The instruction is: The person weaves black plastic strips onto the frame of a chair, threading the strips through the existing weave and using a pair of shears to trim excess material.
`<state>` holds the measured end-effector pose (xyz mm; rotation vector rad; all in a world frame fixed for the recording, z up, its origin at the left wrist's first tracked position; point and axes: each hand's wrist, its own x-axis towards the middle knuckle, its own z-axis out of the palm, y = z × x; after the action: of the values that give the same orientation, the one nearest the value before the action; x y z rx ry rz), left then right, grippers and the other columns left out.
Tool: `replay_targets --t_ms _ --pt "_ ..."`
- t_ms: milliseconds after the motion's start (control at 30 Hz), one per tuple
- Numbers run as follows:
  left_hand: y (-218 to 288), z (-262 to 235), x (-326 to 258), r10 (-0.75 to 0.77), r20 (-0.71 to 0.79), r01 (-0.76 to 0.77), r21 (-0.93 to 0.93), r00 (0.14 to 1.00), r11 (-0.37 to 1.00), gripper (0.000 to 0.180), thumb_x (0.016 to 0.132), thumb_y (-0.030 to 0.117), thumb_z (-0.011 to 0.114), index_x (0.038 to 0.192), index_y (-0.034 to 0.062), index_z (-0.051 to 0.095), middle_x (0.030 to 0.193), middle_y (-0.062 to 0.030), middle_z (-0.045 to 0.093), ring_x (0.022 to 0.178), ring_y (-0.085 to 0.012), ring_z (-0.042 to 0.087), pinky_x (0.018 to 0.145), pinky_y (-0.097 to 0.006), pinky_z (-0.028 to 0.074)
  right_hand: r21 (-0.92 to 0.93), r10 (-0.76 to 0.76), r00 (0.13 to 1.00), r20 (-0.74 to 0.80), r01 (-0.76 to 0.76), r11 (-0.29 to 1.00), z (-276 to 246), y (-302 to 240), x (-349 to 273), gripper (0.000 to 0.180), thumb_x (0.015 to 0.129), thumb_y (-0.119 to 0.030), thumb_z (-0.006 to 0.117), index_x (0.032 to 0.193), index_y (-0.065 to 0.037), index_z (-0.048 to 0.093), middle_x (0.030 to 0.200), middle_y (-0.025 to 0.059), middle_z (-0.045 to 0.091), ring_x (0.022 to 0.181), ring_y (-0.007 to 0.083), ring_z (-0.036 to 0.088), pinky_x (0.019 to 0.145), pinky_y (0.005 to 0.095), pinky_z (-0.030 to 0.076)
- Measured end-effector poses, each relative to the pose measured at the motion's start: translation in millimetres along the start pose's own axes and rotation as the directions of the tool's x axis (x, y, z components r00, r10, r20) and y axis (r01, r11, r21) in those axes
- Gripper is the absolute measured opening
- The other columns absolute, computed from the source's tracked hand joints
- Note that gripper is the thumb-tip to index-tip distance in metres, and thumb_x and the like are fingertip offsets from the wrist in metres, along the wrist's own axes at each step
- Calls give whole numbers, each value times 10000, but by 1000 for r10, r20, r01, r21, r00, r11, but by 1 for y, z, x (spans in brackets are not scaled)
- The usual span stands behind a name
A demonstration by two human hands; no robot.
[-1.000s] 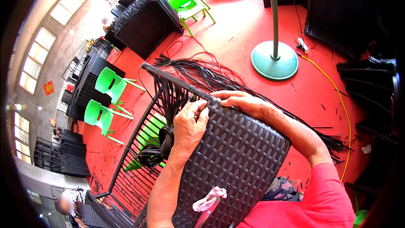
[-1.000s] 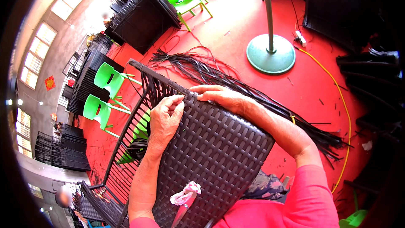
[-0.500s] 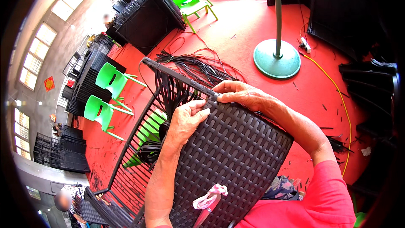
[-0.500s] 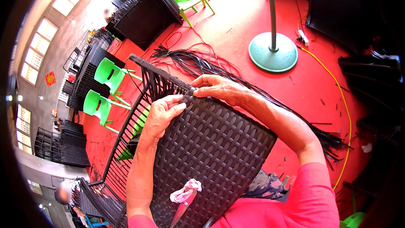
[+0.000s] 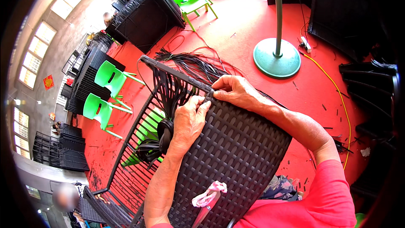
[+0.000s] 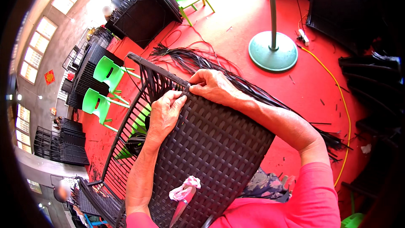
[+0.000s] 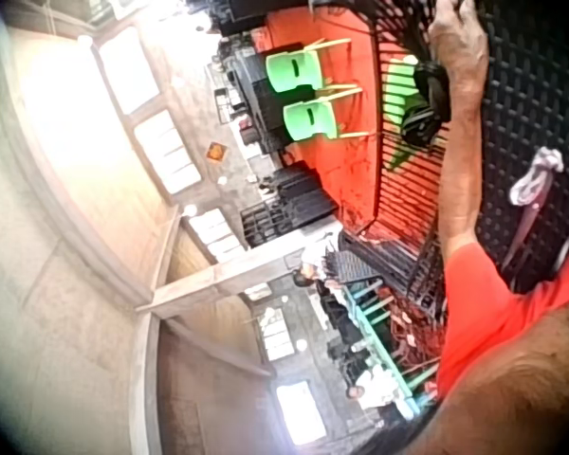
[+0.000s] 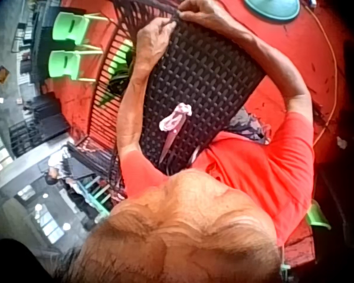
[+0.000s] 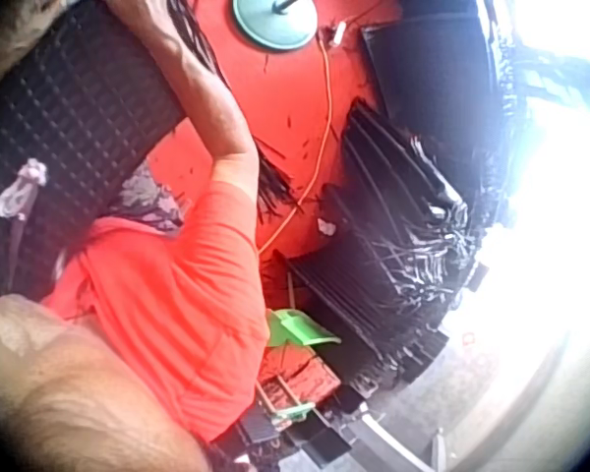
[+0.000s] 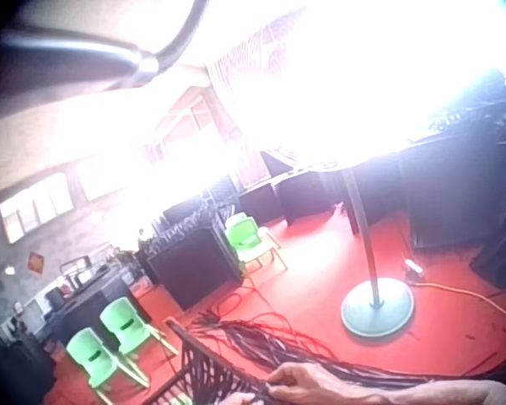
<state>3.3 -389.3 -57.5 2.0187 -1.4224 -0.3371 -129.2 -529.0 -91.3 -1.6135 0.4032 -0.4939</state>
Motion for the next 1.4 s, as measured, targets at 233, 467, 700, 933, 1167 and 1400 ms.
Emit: replay_targets --t_ms 233,467,700,933,1167,1400 --pt "2 2 0 66 -58 -60 105 996 993 161 916 157 616 975 9 641 769 -103 675 711 -118 642 642 -290 491 -26 -128 989 -74 126 992 3 4 -2 189 880 -111 639 1035 -3 628 899 53 649 853 99 616 744 254 514" --pt "-4 -4 2 -37 54 37 6 998 999 198 940 193 597 984 8 652 804 -36 675 745 -63 609 646 -249 486 165 -71 990 126 50 985 0 7 -2 287 902 -142 604 1176 -58 597 925 -6 589 841 51 529 735 210 449" --pt "-2 -35 -4 -159 478 428 -531 864 731 296 957 248 584 1108 -4 623 919 -2 664 776 -41 604 686 -196 496 11 -40 989 141 39 999 -3 -6 -13 475 900 -310 652 1301 -101 507 1034 47 557 955 93 529 817 256 453" --pt "-26 -25 -9 -68 265 145 -286 962 947 271 966 245 567 1006 -7 656 815 48 608 733 -15 519 641 -188 437 -391 -318 926 203 374 841 11 2 -1 505 924 -349 590 1353 -121 452 1268 184 517 1201 325 499 997 402 407" --pt "1 -63 -47 -176 477 392 -402 861 828 413 1014 360 455 1016 -14 630 886 29 617 773 -18 518 698 -206 447 -460 -291 936 196 350 816 11 3 -8 378 946 -366 544 1258 -154 562 1336 216 452 1250 370 460 1016 422 399" --pt "-22 -51 -78 -133 179 150 -83 975 985 489 996 400 472 762 -21 552 598 -82 450 591 -147 373 576 -355 378 -522 -293 946 141 322 790 19 -4 -16 370 931 -341 563 1228 -122 579 1333 203 467 1213 374 483 1005 440 409"
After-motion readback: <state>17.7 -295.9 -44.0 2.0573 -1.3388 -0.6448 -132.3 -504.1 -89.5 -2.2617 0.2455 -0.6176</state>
